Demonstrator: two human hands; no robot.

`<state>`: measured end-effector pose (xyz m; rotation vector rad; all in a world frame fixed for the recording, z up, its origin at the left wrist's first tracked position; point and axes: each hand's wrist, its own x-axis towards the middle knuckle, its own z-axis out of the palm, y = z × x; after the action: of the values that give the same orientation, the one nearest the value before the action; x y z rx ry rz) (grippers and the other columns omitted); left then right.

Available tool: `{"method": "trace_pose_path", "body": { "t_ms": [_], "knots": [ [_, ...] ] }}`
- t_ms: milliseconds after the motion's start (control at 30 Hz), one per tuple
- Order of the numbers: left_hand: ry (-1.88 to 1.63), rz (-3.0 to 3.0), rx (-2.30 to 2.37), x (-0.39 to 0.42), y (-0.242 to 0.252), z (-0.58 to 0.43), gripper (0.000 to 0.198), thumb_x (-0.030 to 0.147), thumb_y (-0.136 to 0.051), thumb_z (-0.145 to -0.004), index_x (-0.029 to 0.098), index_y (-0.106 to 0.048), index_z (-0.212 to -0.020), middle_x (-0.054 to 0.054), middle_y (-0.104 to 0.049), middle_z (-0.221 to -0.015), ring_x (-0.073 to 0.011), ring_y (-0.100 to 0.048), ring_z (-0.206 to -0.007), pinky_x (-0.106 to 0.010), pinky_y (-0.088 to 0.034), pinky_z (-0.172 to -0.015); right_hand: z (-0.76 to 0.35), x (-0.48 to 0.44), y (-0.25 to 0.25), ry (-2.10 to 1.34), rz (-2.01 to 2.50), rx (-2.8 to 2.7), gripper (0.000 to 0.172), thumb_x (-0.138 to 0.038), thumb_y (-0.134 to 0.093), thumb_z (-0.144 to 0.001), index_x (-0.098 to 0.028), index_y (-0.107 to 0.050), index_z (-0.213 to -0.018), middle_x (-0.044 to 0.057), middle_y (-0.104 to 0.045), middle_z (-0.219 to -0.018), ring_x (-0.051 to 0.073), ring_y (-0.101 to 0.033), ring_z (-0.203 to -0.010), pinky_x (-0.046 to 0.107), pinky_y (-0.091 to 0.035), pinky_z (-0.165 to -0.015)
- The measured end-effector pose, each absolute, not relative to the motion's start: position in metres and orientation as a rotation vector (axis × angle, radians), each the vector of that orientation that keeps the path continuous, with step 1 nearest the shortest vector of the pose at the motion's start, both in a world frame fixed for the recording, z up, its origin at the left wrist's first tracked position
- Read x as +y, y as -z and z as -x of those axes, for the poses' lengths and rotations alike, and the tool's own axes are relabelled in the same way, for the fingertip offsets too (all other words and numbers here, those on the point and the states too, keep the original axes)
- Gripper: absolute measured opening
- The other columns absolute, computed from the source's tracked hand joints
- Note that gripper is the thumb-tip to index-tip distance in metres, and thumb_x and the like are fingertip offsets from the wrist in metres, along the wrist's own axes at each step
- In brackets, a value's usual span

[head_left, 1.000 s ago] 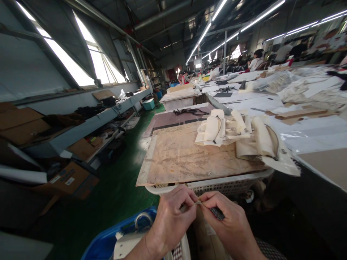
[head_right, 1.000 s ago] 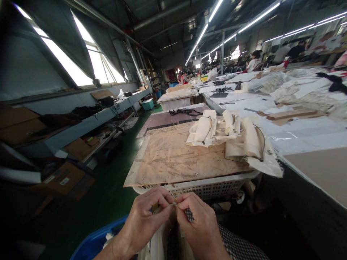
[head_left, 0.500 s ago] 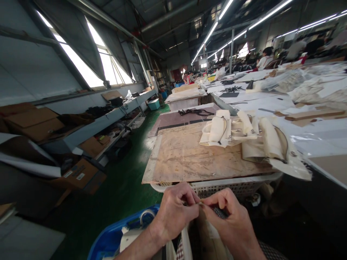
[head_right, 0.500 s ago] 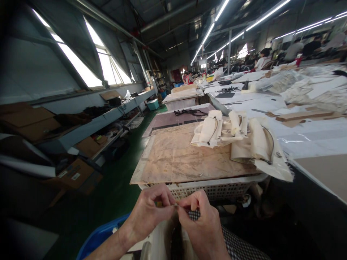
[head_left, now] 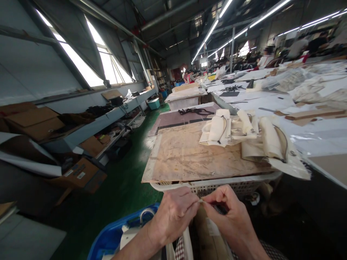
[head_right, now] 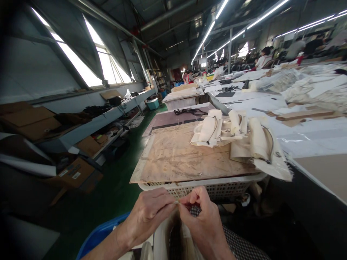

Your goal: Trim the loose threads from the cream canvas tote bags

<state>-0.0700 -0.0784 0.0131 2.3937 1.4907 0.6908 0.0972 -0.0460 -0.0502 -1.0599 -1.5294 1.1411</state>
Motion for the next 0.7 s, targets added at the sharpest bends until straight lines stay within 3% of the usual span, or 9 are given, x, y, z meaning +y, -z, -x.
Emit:
{"method": "trace_pose_path", "body": {
  "t_ms": [167,333,700],
  "knots": [
    [-0.743,-2.322,1.448,-0.063,-0.008,0.066,0.026,0.014,-0.051,-0.092,0.014,-0.066,-0.071,0.000,-0.058,-0.064,-0.0122,-0.056,-0.064,-0.021,-0.037,-0.060,-0.109,-0.040,0.047,-1.219,1.041,-1.679,0.014,-0.035,-0.057,-0.087,-0.023,-0.051,-0.088,0.002,-0.071,-0.086,0.018,-0.068,-0.080,0.029,-0.053,-0.073],
    [-0.754,-2.327,1.429,-0.058,-0.008,0.062,0.025,0.013,-0.052,-0.091,0.014,-0.067,-0.072,0.000,-0.057,-0.064,-0.0121,-0.055,-0.064,-0.021,-0.037,-0.060,-0.122,-0.049,0.055,-0.819,1.077,-1.941,0.024,-0.038,-0.054,-0.091,-0.023,-0.060,-0.110,0.003,-0.070,-0.092,0.019,-0.068,-0.078,0.031,-0.053,-0.070],
    [-0.755,-2.372,1.475,-0.064,-0.010,0.061,0.026,0.007,-0.049,-0.089,0.013,-0.059,-0.066,0.001,-0.053,-0.063,-0.0107,-0.052,-0.061,-0.020,-0.034,-0.057,-0.111,-0.050,0.054,-0.130,0.860,-2.135,0.023,-0.014,-0.041,-0.095,-0.019,-0.060,-0.084,0.002,-0.060,-0.070,0.017,-0.058,-0.061,0.028,-0.039,-0.056]
  ]
}}
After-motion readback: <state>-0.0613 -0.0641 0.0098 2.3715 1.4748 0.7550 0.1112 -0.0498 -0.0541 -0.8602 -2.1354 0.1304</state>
